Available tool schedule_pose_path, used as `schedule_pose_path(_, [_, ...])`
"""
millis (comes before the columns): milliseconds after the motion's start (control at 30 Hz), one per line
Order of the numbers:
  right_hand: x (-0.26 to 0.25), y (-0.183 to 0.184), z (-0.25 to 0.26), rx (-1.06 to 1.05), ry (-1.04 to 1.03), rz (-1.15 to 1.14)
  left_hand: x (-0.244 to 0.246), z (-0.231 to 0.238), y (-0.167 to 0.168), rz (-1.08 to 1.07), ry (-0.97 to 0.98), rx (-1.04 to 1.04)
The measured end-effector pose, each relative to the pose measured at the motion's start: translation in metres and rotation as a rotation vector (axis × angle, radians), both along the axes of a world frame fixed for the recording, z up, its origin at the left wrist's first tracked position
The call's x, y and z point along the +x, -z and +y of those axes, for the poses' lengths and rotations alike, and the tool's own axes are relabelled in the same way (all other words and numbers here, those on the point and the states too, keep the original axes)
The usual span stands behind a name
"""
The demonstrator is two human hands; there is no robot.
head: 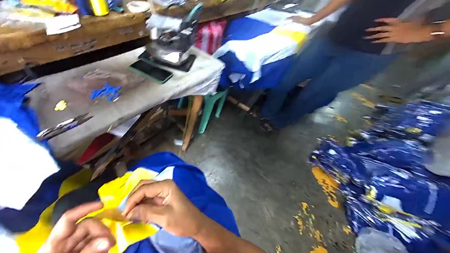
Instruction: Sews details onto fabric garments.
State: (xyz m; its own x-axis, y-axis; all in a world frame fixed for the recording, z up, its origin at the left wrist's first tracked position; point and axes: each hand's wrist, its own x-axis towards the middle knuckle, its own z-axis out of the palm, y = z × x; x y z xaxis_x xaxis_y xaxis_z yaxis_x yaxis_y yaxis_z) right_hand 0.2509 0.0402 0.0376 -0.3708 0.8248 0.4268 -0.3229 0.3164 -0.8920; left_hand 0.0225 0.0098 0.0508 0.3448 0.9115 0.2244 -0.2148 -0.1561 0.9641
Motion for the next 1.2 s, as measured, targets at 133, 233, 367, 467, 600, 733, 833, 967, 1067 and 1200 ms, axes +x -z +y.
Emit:
schedule_pose_path(133, [-0.008,0.008,0.0,-0.078,-0.05,-0.017,0.013,-0.002,0.008,-0.082,-0.075,-0.1])
schedule_pose_path(233, [-0.009,0.011,0.0,-0.144,-0.087,-0.01,0.014,-0.002,0.017,-0.158,-0.067,-0.119])
schedule_pose_path(367, [-0.009,0.01,-0.002,-0.19,-0.128,-0.013,0.014,-0.006,0.02,-0.163,-0.092,-0.152])
schedule_pose_path(467, [-0.01,0.009,-0.002,-0.175,-0.157,0.014,0.015,-0.007,0.02,-0.186,-0.102,-0.167])
schedule_pose_path(600, [-0.01,0.007,-0.002,-0.054,-0.142,-0.054,0.013,-0.006,0.02,-0.123,-0.104,-0.103])
schedule_pose_path(733, [-0.004,0.003,0.002,0.138,-0.03,-0.238,-0.004,-0.006,0.018,0.223,-0.162,0.048])
schedule_pose_path(833, [-0.004,-0.001,-0.001,0.29,0.052,-0.471,-0.016,-0.001,0.013,0.457,-0.231,0.176])
schedule_pose_path(967, [-0.016,-0.001,-0.007,0.424,0.175,-0.688,-0.006,-0.006,-0.003,0.611,-0.334,0.364])
schedule_pose_path(1067, [-0.013,-0.003,-0.004,0.423,0.204,-0.663,0.0,-0.018,-0.003,0.701,-0.309,0.449])
schedule_pose_path(1200, [-0.009,0.002,-0.004,0.391,0.142,-0.606,-0.008,-0.012,0.0,0.807,-0.402,0.488])
